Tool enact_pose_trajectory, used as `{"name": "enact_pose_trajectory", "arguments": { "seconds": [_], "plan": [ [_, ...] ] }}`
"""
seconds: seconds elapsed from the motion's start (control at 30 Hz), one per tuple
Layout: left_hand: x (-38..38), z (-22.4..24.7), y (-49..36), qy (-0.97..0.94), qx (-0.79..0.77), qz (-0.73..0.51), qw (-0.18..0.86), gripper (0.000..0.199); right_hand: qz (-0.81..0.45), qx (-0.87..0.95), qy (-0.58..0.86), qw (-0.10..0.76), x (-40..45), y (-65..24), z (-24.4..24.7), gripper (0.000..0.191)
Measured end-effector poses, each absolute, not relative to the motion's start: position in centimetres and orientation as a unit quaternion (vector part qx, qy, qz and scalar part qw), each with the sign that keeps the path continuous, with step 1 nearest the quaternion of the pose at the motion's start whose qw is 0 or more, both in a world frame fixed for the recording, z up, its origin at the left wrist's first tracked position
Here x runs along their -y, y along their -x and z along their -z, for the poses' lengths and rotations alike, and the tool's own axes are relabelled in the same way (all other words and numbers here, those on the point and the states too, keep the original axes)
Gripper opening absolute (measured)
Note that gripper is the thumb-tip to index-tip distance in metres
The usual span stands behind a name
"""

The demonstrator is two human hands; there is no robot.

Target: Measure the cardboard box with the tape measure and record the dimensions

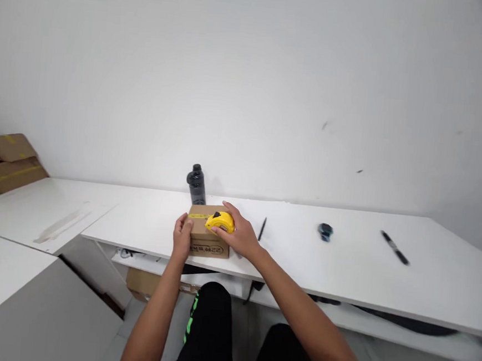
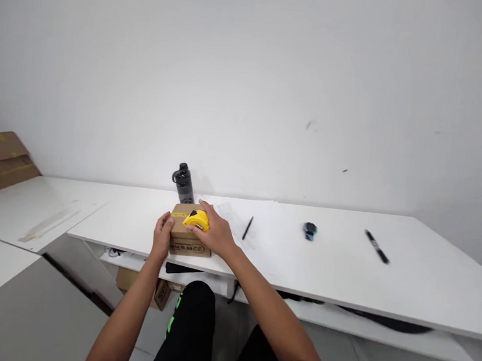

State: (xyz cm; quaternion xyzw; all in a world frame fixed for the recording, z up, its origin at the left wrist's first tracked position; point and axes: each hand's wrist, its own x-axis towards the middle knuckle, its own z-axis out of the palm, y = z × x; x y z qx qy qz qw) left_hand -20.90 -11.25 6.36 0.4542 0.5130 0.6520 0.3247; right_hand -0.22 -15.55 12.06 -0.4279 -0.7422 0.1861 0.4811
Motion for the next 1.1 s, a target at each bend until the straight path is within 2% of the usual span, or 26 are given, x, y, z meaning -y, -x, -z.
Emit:
{"name": "enact_pose_trajectory", "arguments": {
  "seconds": [0.13, 0.23, 0.27, 0.33, 0.47, 0.53, 0.63, 0.7, 0.8, 0.87, 0.97, 1.1],
  "plan": [
    [8.9, -8.9, 19.5, -0.480, -0.546, -0.632, 0.270, 0.052, -0.326, 0.590, 0.432, 0.599, 19.2, -1.8, -8.0, 0.068],
    [10.8, -10.4, 17.3, -0.542, -0.530, -0.646, 0.092, 0.053, -0.393, 0.506, 0.421, 0.642, 20.4, -2.2, -6.0, 0.064],
    [12.3, -10.4, 16.3, -0.570, -0.500, -0.648, 0.073, 0.052, -0.404, 0.476, 0.425, 0.656, 20.6, -2.2, -5.7, 0.064],
    [15.8, -9.5, 13.7, -0.593, -0.459, -0.650, 0.123, 0.053, -0.417, 0.413, 0.437, 0.681, 20.7, -1.8, -5.3, 0.062],
    [20.0, -5.8, 8.3, -0.574, -0.436, -0.558, 0.411, 0.061, -0.411, 0.432, 0.431, 0.677, 20.4, -1.3, -4.4, 0.064],
    [19.2, -4.4, 6.6, -0.532, -0.446, -0.544, 0.471, 0.060, -0.377, 0.519, 0.434, 0.633, 19.6, -2.4, -3.7, 0.061],
    [15.9, -3.2, 5.5, -0.513, -0.447, -0.542, 0.493, 0.062, -0.286, 0.610, 0.485, 0.558, 16.8, -6.5, -2.9, 0.054],
    [13.8, -2.8, 5.4, -0.541, -0.433, -0.515, 0.505, 0.061, -0.183, 0.641, 0.559, 0.493, 14.4, -10.2, -2.8, 0.051],
    [11.7, -2.8, 5.4, -0.647, -0.388, -0.415, 0.508, 0.049, -0.089, 0.709, 0.654, 0.248, 12.0, -14.6, -2.7, 0.042],
    [11.0, -3.1, 5.4, -0.726, -0.365, -0.358, 0.460, 0.041, -0.061, 0.731, 0.667, 0.132, 12.2, -16.0, -2.3, 0.038],
    [9.7, -3.6, 5.2, -0.789, -0.357, -0.316, 0.387, 0.033, -0.001, 0.735, 0.671, 0.099, 14.9, -16.1, -1.6, 0.034],
    [7.0, -3.6, 3.9, -0.791, -0.373, -0.255, 0.413, 0.034, 0.029, 0.723, 0.685, 0.084, 17.7, -15.7, -1.8, 0.031]
  ]
}}
